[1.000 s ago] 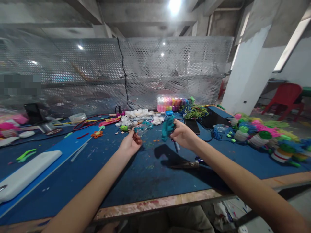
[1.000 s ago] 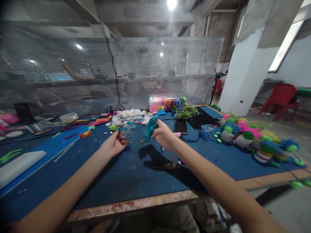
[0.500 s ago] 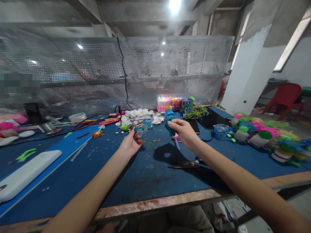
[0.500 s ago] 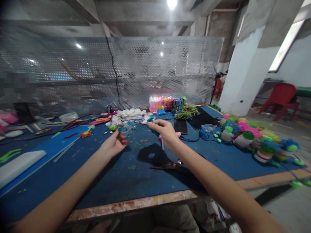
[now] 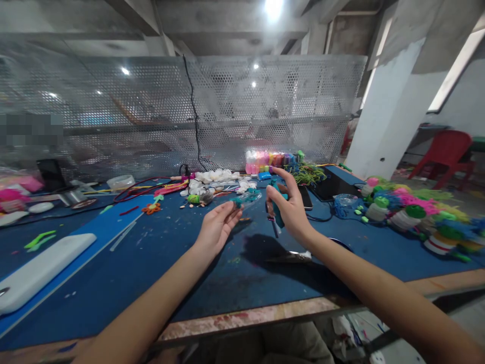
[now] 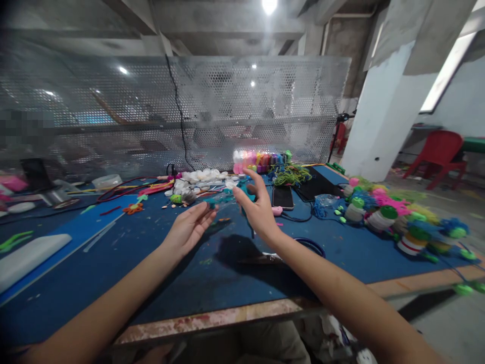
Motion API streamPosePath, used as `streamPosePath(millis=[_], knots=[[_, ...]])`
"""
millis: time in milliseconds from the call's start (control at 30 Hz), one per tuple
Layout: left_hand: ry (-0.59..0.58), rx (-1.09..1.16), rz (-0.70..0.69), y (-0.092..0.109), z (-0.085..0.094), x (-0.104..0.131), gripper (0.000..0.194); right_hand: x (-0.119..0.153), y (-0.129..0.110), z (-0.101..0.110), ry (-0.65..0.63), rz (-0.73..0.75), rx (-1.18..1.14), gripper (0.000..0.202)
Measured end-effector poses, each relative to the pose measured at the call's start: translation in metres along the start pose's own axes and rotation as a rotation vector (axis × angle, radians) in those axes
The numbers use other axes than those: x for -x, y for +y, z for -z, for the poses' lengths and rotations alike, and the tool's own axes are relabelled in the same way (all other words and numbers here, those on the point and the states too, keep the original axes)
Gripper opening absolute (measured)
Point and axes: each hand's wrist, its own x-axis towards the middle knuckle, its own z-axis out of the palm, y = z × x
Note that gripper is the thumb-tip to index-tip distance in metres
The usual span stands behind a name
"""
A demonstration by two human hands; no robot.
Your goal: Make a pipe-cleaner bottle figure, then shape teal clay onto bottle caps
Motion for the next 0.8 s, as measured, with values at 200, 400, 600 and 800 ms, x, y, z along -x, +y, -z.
streamPosePath(millis=[200, 400, 600, 800], knots=[[-0.126, -0.025, 0.032, -0.018, -0.008, 0.017, 0.005, 0.011, 0.003, -0.009, 0.025, 0.468, 0.325, 0.011], [-0.326, -0.341, -0.112, -0.038, -0.014, 0.032, 0.019, 0.012, 0.026, -0.018, 0.025, 0.517, 0.437, 0.008], [-0.412, -0.901, -0.531, -0.03, -0.011, 0.041, 0.013, 0.017, 0.031, -0.024, 0.053, 0.409, 0.394, 0.011], [-0.35, -0.786, -0.419, -0.017, -0.001, 0.02, 0.014, -0.015, 0.011, -0.006, 0.176, 0.149, -0.084, 0.013]])
